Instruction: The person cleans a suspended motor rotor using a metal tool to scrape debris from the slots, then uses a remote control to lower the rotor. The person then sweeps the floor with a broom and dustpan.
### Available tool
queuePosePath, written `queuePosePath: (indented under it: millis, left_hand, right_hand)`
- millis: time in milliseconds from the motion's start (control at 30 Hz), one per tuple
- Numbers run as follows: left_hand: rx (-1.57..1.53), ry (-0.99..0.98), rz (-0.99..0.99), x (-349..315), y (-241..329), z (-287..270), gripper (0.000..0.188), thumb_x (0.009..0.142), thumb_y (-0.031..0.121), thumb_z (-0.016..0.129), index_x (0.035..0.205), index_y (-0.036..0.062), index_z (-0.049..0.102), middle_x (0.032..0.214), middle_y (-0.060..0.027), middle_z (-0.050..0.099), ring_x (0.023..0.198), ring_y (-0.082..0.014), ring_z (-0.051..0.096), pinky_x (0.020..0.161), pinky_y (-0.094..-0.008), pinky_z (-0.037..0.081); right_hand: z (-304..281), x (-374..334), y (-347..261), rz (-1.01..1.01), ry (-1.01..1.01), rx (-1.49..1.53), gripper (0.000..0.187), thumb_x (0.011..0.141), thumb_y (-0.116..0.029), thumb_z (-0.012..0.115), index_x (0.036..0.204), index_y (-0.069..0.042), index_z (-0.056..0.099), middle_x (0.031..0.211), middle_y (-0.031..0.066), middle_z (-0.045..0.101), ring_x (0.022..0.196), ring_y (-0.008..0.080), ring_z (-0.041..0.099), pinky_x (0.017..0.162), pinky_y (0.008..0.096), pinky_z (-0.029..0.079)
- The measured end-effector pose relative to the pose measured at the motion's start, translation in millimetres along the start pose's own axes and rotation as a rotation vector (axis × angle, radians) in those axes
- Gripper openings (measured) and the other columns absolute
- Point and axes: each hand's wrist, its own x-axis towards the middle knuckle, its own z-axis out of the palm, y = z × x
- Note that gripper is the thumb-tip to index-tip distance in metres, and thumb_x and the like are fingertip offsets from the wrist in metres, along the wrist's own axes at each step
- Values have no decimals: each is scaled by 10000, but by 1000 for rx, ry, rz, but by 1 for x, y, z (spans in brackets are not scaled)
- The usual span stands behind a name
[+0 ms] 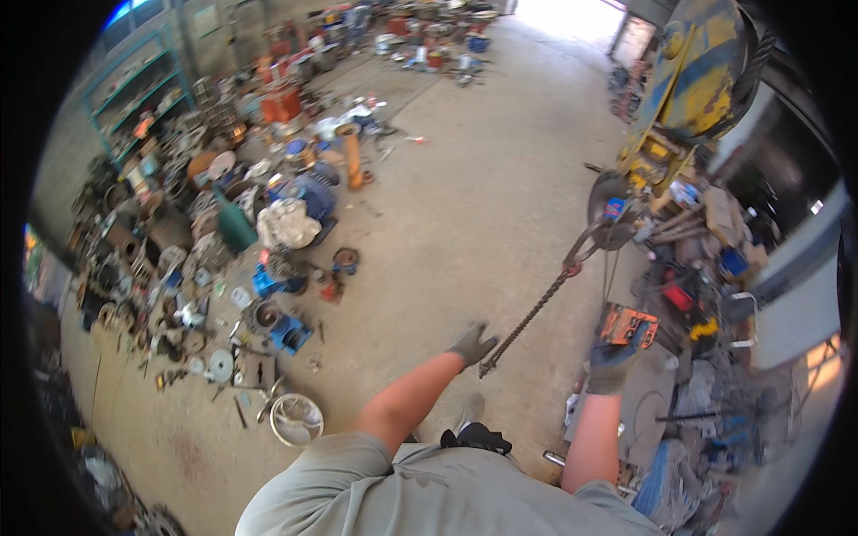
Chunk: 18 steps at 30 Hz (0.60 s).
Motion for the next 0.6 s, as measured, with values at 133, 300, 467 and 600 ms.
queuePosePath:
  millis: [133, 300, 467, 600]
  left_hand:
    - [416, -431, -728, -161, -232, -35, 741, 943, 643, 544, 1369, 41, 625, 1386, -214, 632, 1331, -401, 559, 1104, -486, 445]
    - [590, -57, -1207, -512, -304, -125, 453, 1014, 431, 503, 1283, 106, 668, 1225, -206, 705, 1079, -386, 692, 963, -523, 518]
    - [-167, 1497, -1725, -721, -88, -107, 312, 1017, 358, 569, 1074, 72, 682, 911, -126, 731, 758, -264, 701, 681, -445, 557]
    - [-350, 1623, -1734, -702, 38, 19, 305, 993, 370, 607, 998, 66, 638, 762, -117, 674, 555, -258, 625, 497, -400, 469]
  right_hand:
    - [8, 80, 49, 99, -164, 55, 461, 1023, -441, 615, 1342, -108, 613, 1295, 67, 691, 1161, 270, 669, 1023, 419, 546]
    - [2, 199, 120, 216, -348, 293, 386, 1038, -344, 617, 1328, -89, 618, 1337, 66, 665, 1249, 247, 615, 1099, 389, 495]
    - [24, 287, 175, 439, -335, 252, 483, 1031, -343, 628, 1388, -27, 555, 1426, 125, 606, 1330, 293, 566, 1127, 388, 471]
    - [60, 318, 222, 502, -384, 194, 602, 1018, -362, 639, 1456, 20, 484, 1482, 188, 550, 1367, 331, 535, 1163, 439, 444]
